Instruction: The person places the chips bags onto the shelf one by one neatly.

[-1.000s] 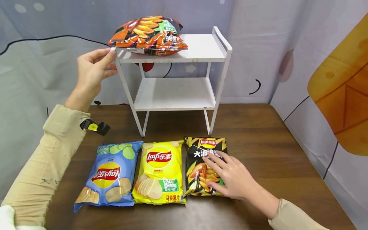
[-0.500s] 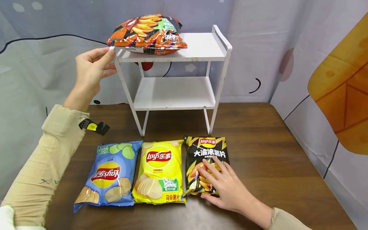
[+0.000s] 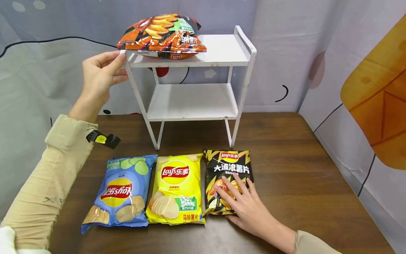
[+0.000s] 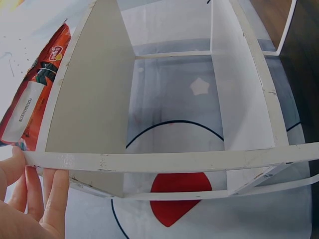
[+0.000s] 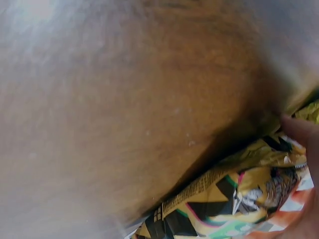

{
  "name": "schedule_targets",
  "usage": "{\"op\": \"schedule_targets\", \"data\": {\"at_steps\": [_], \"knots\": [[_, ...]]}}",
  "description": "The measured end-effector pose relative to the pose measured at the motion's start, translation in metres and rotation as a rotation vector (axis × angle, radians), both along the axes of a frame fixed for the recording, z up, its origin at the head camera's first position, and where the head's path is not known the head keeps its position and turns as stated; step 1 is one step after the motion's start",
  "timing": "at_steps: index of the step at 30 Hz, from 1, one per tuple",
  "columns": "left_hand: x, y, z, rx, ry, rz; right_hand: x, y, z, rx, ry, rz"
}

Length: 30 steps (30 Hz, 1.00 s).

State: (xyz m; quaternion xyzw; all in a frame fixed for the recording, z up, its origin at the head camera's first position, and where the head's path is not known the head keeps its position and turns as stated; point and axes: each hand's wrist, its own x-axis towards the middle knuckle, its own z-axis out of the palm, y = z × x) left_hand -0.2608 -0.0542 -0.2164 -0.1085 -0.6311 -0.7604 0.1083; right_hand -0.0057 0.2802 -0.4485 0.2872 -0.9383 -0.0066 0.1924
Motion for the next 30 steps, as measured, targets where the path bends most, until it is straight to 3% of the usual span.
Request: {"op": "schedule_targets", "data": {"at_steps": [16,30], "knots": [[-0.0013,0.0,-0.0011,0.005,-0.005,-0.005,-0.0042,-0.0057,-0.0049,0.02,0.047,-0.039],[-0.0017,-0.0002,-0.0021,-0.014,0.01,0.006,-0.0064,-0.0016,-0.0067,0.069,0.083,-0.002]]}}
